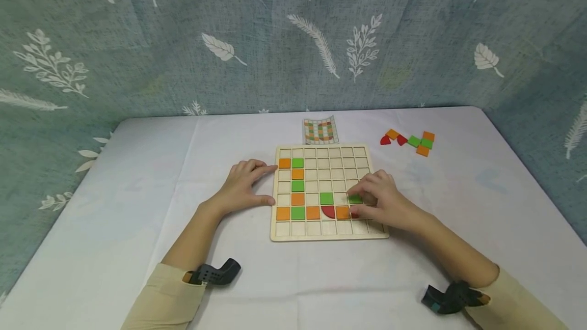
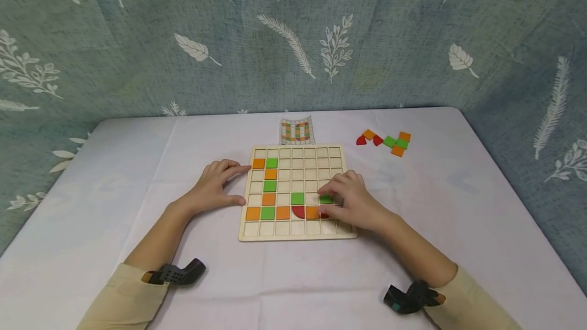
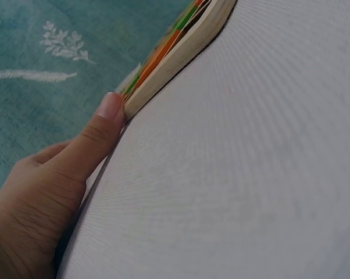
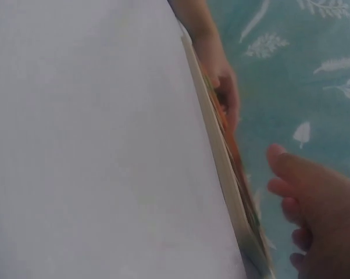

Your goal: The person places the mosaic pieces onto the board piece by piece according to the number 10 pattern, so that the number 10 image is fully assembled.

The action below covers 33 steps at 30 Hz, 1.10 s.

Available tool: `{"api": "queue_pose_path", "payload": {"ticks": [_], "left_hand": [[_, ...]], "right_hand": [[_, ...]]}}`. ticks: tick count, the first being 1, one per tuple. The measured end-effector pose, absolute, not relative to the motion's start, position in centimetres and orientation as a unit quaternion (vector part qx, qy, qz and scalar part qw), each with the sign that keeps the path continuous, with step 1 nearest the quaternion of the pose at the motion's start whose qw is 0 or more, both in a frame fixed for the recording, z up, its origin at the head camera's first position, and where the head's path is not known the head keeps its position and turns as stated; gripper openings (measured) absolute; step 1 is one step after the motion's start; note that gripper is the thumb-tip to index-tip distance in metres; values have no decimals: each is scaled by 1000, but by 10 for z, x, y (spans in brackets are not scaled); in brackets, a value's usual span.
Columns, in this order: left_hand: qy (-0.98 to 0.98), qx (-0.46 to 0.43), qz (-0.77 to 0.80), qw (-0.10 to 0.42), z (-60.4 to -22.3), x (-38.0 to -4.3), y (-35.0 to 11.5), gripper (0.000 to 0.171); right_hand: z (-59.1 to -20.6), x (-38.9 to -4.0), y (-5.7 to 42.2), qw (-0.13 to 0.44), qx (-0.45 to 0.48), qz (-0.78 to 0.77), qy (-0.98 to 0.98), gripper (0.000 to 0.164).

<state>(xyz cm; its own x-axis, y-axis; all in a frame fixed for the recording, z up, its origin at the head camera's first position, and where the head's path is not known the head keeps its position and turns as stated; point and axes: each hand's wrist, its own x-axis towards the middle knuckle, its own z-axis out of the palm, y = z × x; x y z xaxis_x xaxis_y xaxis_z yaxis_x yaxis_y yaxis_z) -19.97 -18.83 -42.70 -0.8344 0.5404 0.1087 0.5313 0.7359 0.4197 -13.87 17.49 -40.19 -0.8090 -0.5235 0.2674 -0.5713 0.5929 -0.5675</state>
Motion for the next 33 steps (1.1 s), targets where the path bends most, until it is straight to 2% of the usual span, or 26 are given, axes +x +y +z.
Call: {"api": "queue_pose_path", "payload": {"ticks": [12, 23, 33], "left_hand": [[930, 289, 225, 5, -427, -200, -188, 88], [930, 290, 226, 5, -429, -199, -190, 89], [930, 291, 225, 2, -429, -200, -189, 91]], "right_hand": [[-395, -149, 201, 92, 237, 347, -903, 31], [-409, -143, 182, 69, 318, 353, -877, 27], [-411, -138, 167, 26, 324, 330, -886, 24]]}}
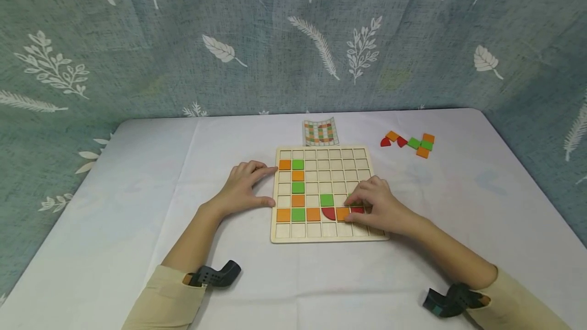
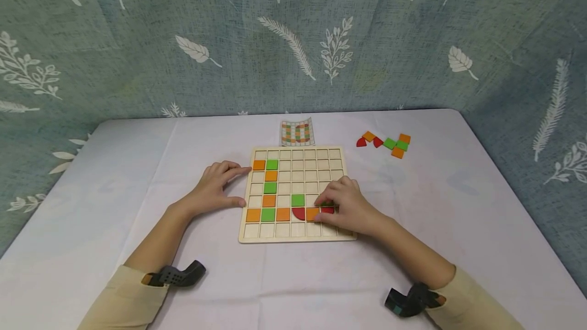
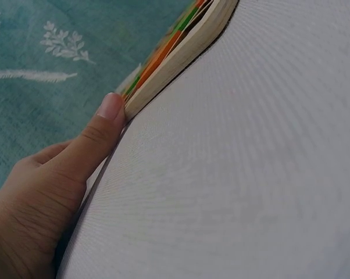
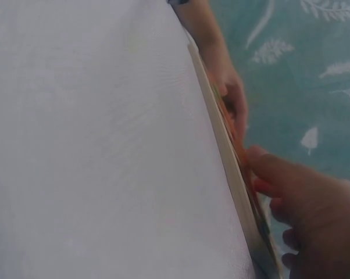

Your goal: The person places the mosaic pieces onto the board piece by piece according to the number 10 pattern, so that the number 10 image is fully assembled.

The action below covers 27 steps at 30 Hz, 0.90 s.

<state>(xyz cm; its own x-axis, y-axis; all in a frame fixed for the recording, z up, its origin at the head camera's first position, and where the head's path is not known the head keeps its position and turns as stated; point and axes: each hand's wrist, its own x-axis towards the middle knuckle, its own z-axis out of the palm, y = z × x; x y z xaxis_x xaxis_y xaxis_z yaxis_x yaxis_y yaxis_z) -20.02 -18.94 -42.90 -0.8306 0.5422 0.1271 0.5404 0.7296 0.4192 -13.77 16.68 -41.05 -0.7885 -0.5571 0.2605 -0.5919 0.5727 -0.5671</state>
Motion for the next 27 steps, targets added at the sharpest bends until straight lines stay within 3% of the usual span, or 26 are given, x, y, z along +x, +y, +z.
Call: {"api": "queue_pose_path", "payload": {"ticks": [8, 27], "left_hand": [[930, 290, 224, 1, -429, -200, -189, 89], [932, 284, 225, 5, -428, -199, -188, 89]], "right_hand": [[-412, -138, 166, 43, 325, 315, -891, 23], [-415, -176, 221, 186, 235, 349, -888, 29]]}}
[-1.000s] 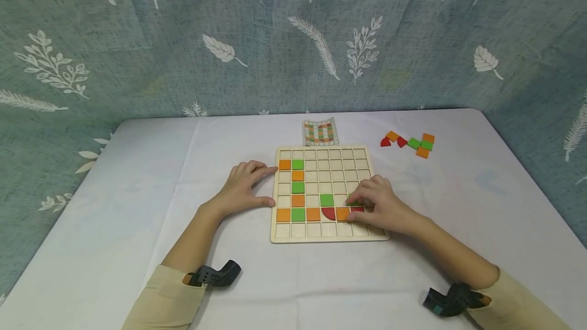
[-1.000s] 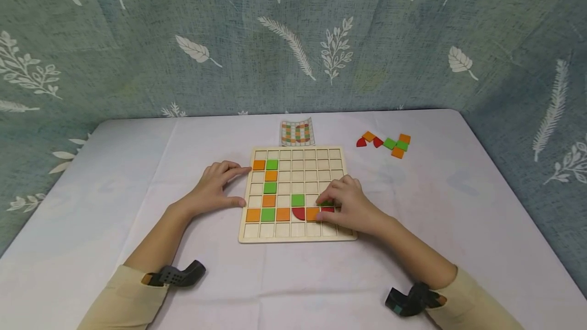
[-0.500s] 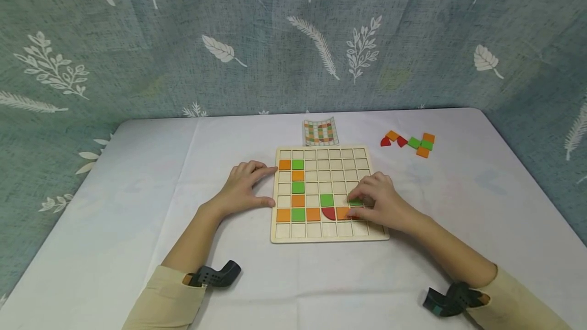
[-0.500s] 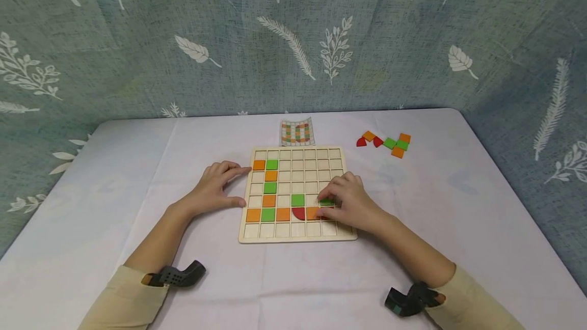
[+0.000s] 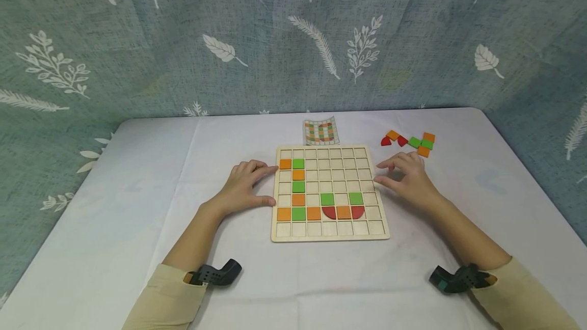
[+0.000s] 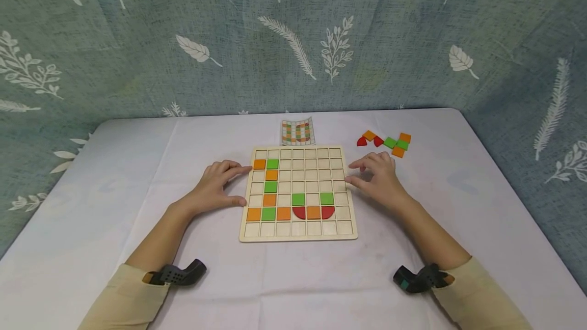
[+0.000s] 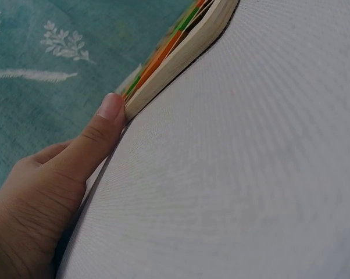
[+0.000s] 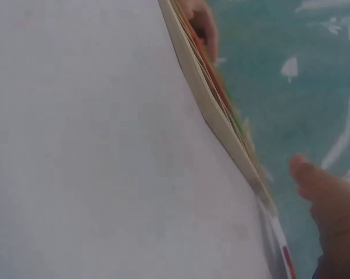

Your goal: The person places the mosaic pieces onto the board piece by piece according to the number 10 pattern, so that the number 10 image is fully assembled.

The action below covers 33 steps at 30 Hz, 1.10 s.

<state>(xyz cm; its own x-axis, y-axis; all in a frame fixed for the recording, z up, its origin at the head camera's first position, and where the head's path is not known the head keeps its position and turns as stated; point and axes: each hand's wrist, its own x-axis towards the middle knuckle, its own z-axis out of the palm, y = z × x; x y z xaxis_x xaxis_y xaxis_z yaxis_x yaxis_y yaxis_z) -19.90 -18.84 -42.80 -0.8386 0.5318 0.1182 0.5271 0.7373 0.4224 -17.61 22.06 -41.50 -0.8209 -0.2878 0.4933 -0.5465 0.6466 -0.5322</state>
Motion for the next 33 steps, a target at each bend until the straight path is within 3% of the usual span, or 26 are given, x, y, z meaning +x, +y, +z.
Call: {"api": "queue_pose_path", "payload": {"ticks": [9, 22, 33], "left_hand": [[930, 288, 229, 9, -428, -201, -189, 95], [930, 287, 229, 14, -426, -197, -190, 94], [930, 289, 226, 11, -426, -199, -189, 93]], "right_hand": [[-423, -193, 250, 210, 165, 333, -904, 30], [-420, -199, 283, 140, -47, 291, -945, 45], [-424, -199, 287, 138, -70, 259, -953, 45]]}}
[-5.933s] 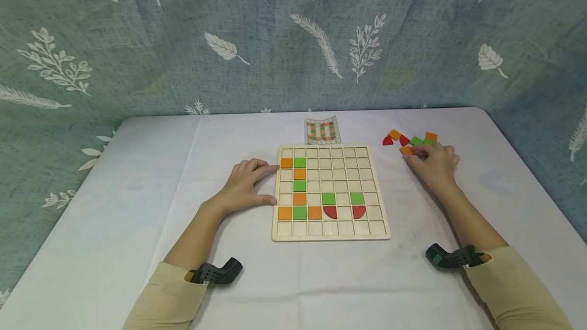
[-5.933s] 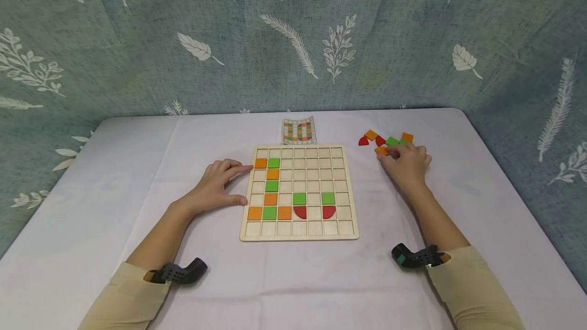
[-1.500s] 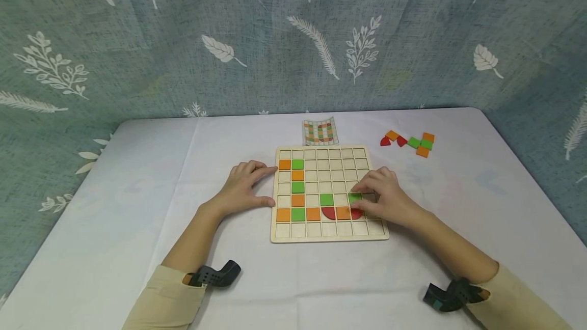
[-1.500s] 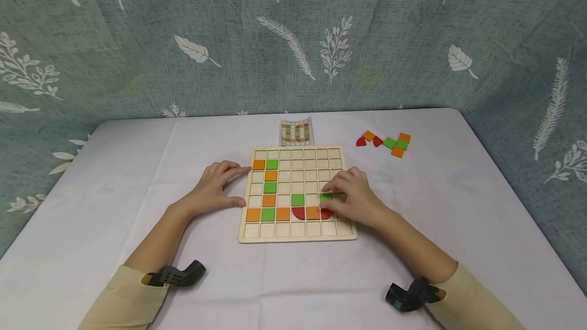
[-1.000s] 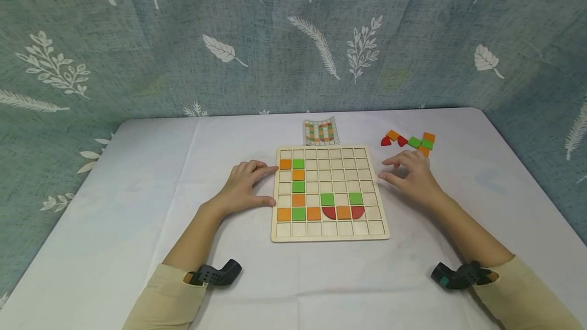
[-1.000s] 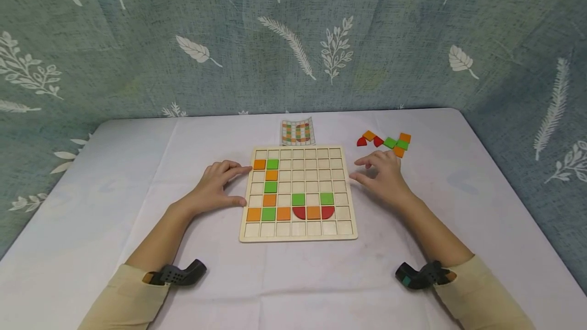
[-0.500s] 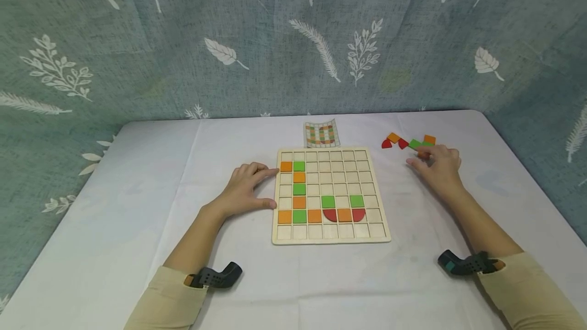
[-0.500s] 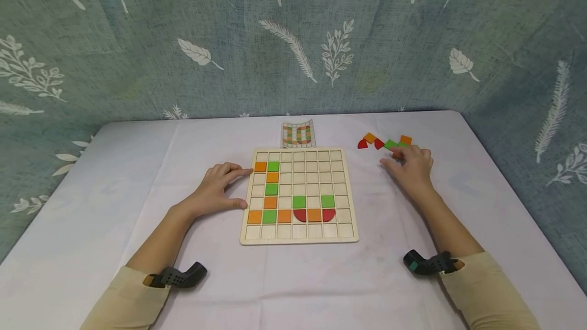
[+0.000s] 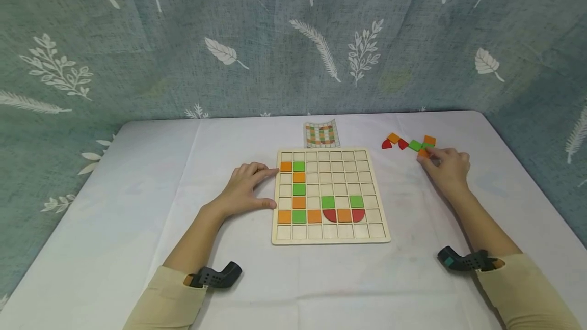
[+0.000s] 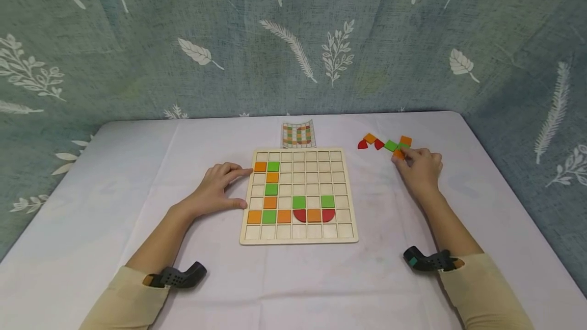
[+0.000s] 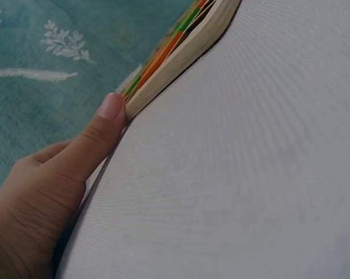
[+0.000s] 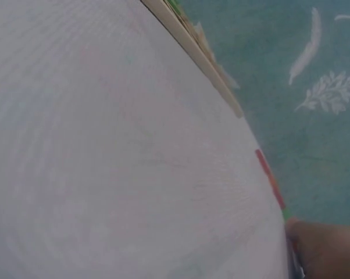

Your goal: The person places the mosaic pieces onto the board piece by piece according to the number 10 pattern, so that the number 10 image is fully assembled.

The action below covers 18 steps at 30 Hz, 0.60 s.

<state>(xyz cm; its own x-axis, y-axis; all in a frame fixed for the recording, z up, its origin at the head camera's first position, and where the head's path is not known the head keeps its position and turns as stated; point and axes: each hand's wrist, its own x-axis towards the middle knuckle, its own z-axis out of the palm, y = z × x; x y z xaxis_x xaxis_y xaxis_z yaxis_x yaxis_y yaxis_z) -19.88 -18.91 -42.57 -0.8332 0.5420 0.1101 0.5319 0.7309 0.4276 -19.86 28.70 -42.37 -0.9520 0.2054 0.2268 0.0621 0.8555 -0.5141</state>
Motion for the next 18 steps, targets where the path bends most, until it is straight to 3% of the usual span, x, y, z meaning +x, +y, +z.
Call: {"api": "queue_pose_path", "payload": {"ticks": [8, 18], "left_hand": [[932, 286, 224, 10, -426, -199, -188, 92], [931, 287, 227, 6, -428, -199, -189, 93]], "right_hand": [[-423, -196, 285, 130, -75, 253, -956, 42], [-425, -194, 278, 142, -16, 259, -955, 38]]}}
